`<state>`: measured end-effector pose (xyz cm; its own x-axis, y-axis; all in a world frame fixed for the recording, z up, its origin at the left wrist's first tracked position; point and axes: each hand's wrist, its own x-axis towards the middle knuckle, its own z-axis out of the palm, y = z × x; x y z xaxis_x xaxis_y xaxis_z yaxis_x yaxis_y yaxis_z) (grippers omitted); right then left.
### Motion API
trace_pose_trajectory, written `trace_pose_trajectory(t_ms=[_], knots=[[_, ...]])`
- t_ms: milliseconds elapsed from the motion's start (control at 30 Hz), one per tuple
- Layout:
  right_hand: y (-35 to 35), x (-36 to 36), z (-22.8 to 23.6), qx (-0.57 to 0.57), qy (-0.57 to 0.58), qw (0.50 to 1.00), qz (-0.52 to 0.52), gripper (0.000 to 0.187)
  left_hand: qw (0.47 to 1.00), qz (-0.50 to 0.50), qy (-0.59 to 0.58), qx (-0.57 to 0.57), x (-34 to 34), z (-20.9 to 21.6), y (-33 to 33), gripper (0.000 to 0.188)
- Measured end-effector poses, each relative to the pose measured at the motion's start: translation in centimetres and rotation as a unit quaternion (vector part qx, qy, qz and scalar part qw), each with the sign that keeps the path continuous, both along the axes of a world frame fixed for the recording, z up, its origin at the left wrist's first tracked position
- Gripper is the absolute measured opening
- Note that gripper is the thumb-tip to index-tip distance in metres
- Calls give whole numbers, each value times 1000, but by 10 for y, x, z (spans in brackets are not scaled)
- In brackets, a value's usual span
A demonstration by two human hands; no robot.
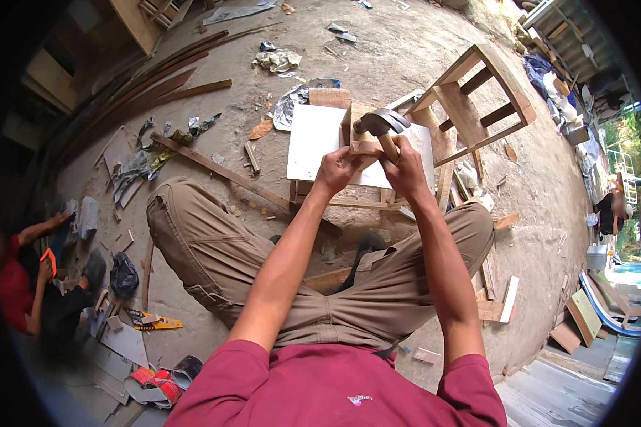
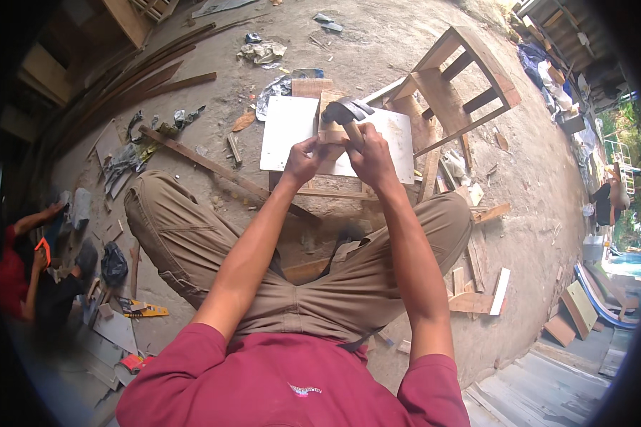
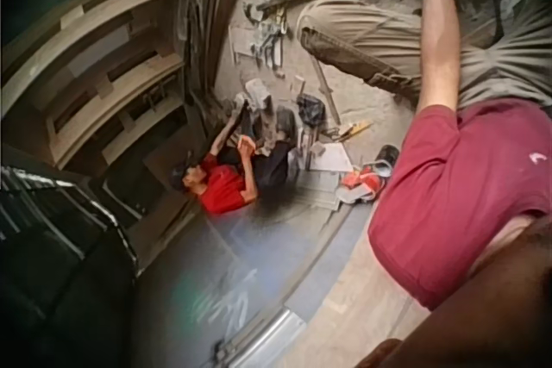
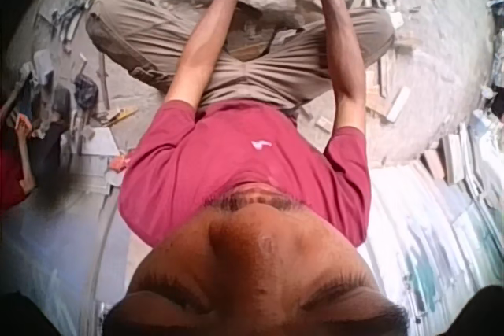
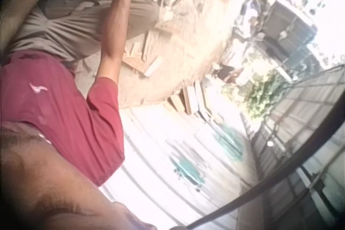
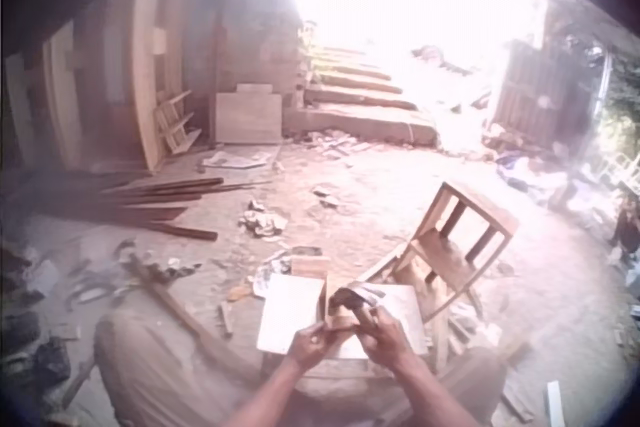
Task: The person assembles a small wooden box by fitting pieces together and securing them with a hammer and nails. They work while sitting on the floor in a cluttered workshop.
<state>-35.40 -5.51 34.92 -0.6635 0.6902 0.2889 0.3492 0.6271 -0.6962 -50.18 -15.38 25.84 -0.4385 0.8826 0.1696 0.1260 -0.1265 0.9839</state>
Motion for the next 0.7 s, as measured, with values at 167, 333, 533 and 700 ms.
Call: trace_pose_trajectory(t_ms=[167,333,533,700], knots=[[-1,-2,-2,-21,3,1000,-4,31,1000,-8,-20,8,-6,-5,1,28],[-1,-3,1,-40,-5,999,-13,31,999,-7,-16,33,-7,-7,2,25],[1,-2,-3,7,8,1000,-10,29,1000,-16,0,5,-9,-6,2,25],[-2,-2,-5,-4,6,1000,-28,29,999,-5,28,-17,-10,-10,2,24]])
